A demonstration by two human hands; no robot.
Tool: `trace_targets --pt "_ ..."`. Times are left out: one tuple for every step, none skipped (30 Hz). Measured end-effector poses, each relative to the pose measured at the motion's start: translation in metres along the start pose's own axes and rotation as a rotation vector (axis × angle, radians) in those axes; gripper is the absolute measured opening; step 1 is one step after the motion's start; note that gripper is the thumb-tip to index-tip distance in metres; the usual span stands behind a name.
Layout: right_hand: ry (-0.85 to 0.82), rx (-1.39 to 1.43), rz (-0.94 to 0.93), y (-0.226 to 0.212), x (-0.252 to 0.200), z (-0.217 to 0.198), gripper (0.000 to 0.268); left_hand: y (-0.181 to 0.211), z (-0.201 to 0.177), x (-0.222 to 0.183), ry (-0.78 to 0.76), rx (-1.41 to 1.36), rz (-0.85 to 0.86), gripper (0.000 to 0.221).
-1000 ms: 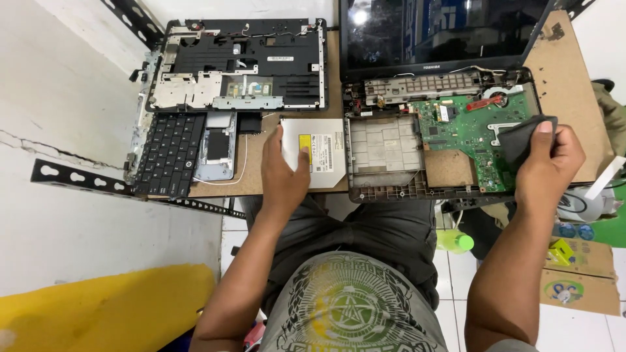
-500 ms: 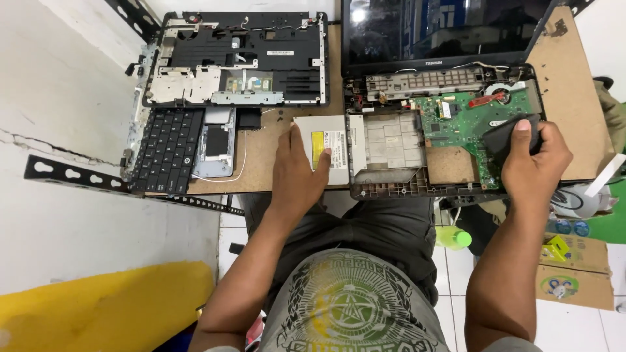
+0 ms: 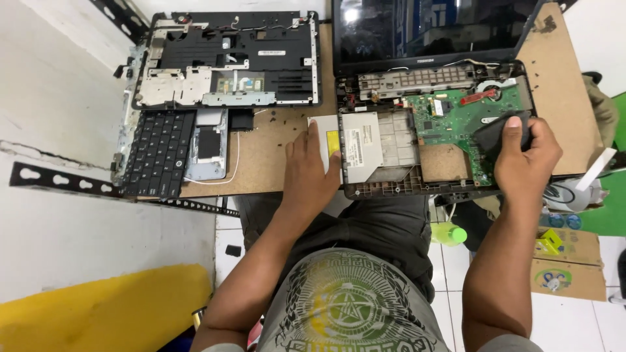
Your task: Disassembling a laptop to access and repair the motherboard and internal components.
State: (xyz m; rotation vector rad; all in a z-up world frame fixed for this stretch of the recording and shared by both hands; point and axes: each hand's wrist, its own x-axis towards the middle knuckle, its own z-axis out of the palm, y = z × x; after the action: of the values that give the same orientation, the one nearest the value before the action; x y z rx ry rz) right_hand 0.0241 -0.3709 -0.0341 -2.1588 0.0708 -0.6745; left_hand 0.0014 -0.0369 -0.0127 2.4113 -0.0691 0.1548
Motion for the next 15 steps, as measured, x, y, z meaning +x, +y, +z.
trace_targets --pt "0.003 -0.002 0.002 0.000 0.000 -0.001 0.032 0.002 0.000 -0.001 -0.003 -0.001 0.003 0.063" --pt "0.004 -0.002 -0.005 -0.001 0.000 -0.001 0.030 0.003 0.000 -0.003 -0.011 -0.057 0.042 0.064" --pt "0.000 0.003 -0.014 -0.002 0.000 0.001 0.028 0.003 -0.001 -0.005 -0.016 -0.110 0.075 0.064" --pt "-0.003 0.004 -0.014 -0.001 0.000 0.000 0.028 0.008 -0.001 -0.008 -0.015 -0.110 0.072 0.064" --pt "0.001 -0.003 -0.023 -0.001 0.000 0.000 0.031 0.013 -0.002 -0.011 -0.025 -0.163 0.080 0.064" --pt "0.004 -0.010 -0.031 0.000 -0.001 0.000 0.034 0.018 -0.003 -0.014 -0.035 -0.216 0.088 0.064" --pt "0.003 -0.013 -0.029 -0.001 -0.001 0.000 0.034 0.018 -0.002 -0.015 -0.038 -0.218 0.087 0.064" --pt "0.000 -0.003 -0.020 -0.001 -0.002 0.000 0.033 0.018 -0.002 -0.016 -0.028 -0.234 0.071 0.063" --pt "0.004 0.008 -0.014 -0.002 0.000 0.001 0.032 0.019 -0.002 -0.015 -0.015 -0.249 0.061 0.062" --pt "0.009 0.008 -0.015 -0.001 0.000 -0.001 0.032 0.020 -0.004 -0.016 -0.016 -0.250 0.066 0.062" --pt "0.000 0.010 -0.013 0.000 0.000 -0.001 0.033 0.021 -0.007 -0.018 -0.002 -0.279 0.056 0.060" --pt "-0.009 0.012 -0.011 0.000 -0.001 0.000 0.033 0.022 -0.010 -0.019 0.012 -0.308 0.046 0.057" --pt "-0.013 0.013 -0.008 0.001 -0.001 0.000 0.033 0.027 -0.017 -0.023 0.011 -0.306 0.041 0.057" --pt "-0.008 0.015 -0.018 0.002 -0.002 0.000 0.033 0.032 -0.024 -0.026 -0.026 -0.405 -0.054 0.057" --pt "0.001 0.016 -0.029 0.003 -0.001 0.000 0.034 0.038 -0.031 -0.028 -0.065 -0.504 -0.145 0.057"
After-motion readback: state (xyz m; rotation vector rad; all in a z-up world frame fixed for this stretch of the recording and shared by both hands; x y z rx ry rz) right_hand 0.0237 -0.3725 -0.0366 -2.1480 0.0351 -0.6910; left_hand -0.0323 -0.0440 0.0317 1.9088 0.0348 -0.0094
